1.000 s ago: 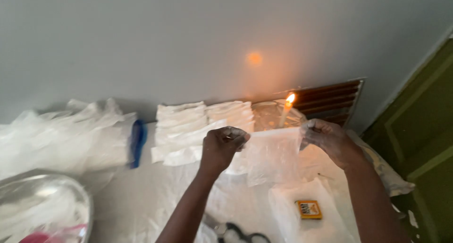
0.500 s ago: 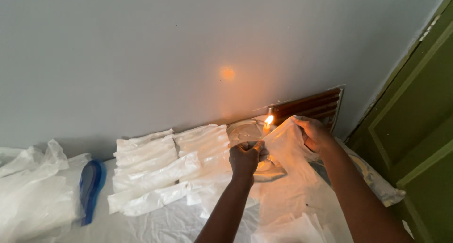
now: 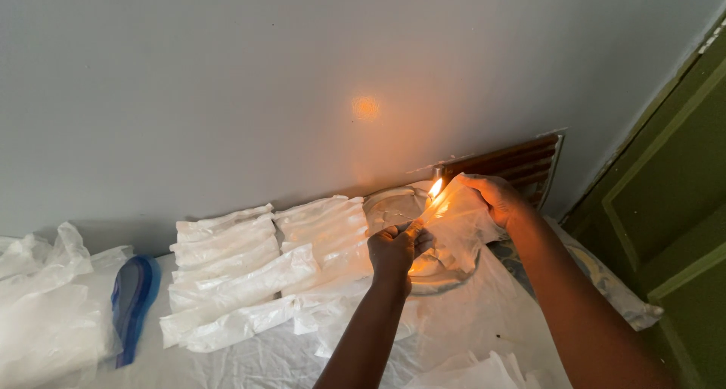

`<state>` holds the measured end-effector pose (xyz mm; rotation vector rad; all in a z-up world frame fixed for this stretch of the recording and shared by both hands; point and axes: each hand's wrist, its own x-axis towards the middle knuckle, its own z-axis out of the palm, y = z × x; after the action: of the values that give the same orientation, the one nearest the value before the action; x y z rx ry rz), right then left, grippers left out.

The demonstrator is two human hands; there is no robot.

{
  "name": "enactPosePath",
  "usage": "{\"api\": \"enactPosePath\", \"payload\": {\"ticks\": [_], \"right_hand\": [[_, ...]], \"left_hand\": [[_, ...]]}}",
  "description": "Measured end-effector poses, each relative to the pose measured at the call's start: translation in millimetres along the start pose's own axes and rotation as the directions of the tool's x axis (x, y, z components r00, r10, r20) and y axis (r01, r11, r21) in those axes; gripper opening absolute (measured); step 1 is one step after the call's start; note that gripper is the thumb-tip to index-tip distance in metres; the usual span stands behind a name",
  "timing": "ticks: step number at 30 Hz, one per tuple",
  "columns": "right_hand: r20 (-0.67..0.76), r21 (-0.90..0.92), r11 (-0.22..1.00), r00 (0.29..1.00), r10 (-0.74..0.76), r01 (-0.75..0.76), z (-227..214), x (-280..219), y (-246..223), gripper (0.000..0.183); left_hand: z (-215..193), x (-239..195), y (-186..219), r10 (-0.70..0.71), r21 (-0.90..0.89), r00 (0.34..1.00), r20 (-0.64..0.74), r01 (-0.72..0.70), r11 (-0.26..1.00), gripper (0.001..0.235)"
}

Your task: Sealing small plastic bags containing white powder using a candle flame and trimming them with scissors

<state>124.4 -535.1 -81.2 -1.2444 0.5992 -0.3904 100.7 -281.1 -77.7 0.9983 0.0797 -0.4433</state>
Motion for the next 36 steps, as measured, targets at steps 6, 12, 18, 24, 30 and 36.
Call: {"api": "enactPosePath", "payload": {"ticks": [6,12,18,24,30,36], "right_hand": [[0.004,-0.018,0.999,0.999,0.037,-0.037,14.6,-22.1,-7.4,0.023],[0.063,-0.114,0.992,0.997,-0.05,0.057,13.8,-30.7,1.5,0.017],[0.051,-0.131,0.989,0.996,-0.068,0.074,5.5,-18.8,18.2,0.025],[0.044,-0.216,0.972,0.996,-0.081,0.089,31.6,-72.3,1.7,0.043],[0.105,-0.136,0.98,0.986,-0.128,0.142,10.6,-35.3,30.7,0.03],[0.153,-0.011,1.0,0.988,-0.011,0.013,21.5,-68.6,13.2,0.012]], "left_hand": [[-11.9,-4.8,2.6,-0.025,-0.036,1.0,-0.001,0.025,0.999,0.026],[-20.9,-23.9,11.5,-0.019,-0.036,1.0,0.002,0.019,0.999,0.028],[-26.7,-40.5,19.2,-0.019,0.002,1.0,-0.01,0.019,1.0,0.027],[-33.1,-52.1,23.8,-0.031,0.017,0.999,-0.016,0.032,0.999,0.03],[-32.2,-74.7,39.9,-0.035,0.074,0.999,-0.039,0.038,0.997,0.029],[-27.4,-99.4,52.3,-0.095,0.083,0.992,-0.083,0.102,0.991,0.02]]}}
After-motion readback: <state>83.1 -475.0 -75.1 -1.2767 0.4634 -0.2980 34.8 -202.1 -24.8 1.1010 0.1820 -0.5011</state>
